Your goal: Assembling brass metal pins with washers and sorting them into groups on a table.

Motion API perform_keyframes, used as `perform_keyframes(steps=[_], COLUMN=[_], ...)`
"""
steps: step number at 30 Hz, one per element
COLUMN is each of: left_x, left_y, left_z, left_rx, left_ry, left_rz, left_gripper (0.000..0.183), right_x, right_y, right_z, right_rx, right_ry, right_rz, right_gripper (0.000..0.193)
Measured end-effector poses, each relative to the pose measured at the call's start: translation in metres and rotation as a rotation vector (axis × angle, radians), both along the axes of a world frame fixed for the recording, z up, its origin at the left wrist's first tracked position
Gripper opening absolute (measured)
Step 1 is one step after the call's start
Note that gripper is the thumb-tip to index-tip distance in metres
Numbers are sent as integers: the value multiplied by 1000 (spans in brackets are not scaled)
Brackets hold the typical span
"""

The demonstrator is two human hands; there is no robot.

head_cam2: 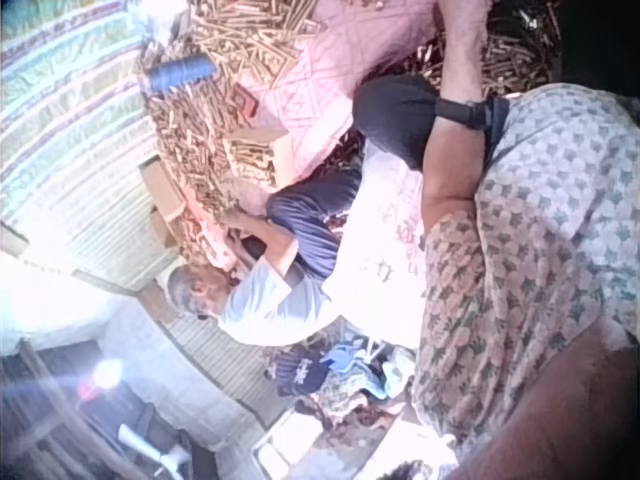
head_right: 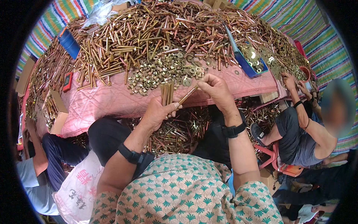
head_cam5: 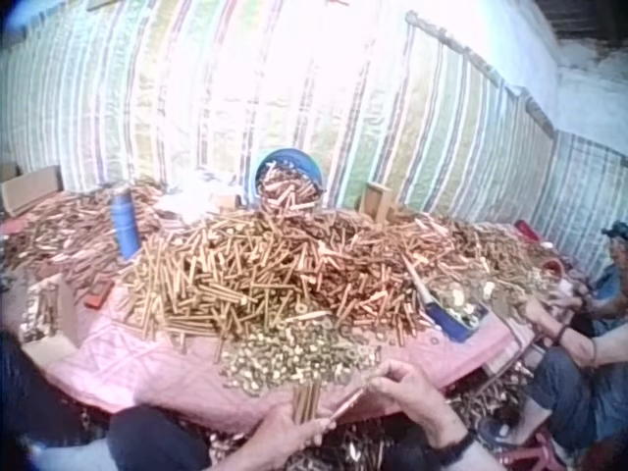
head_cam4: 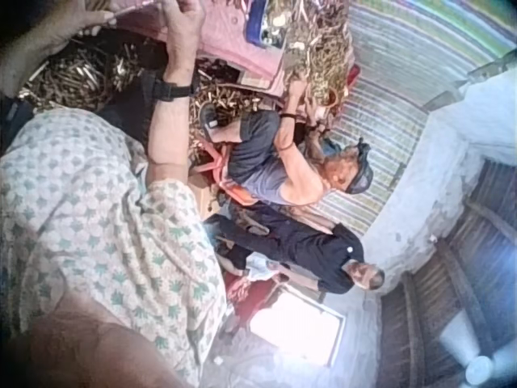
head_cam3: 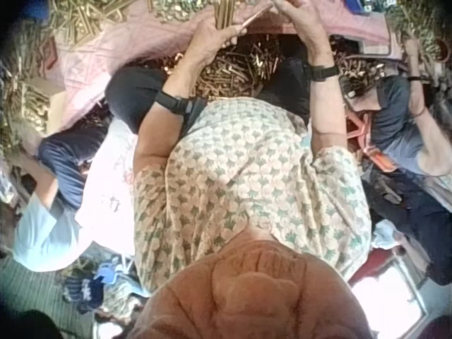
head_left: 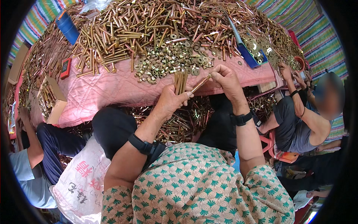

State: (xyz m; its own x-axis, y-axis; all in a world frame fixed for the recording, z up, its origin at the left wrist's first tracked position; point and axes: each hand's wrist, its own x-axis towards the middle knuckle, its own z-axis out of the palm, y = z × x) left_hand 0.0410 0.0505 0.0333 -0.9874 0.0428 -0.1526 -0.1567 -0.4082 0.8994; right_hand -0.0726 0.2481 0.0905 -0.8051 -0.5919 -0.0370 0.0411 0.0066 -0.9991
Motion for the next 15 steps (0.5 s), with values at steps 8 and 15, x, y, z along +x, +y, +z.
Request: perform_keyframes(steps=[8, 15], left_x=[3, 6], left_y=[3, 2], left_z=[-1, -9], left_rx=[-2, -86], left_ry=[-42, -32], left_rz=[-48, -132], left_gripper=[19, 20], right_x=[3, 11], right_y=[10, 22], right_z=[-6, 6], right_rx=[51, 309], right_ry=[46, -22], right_rz=[25, 86], right_gripper=[11, 13])
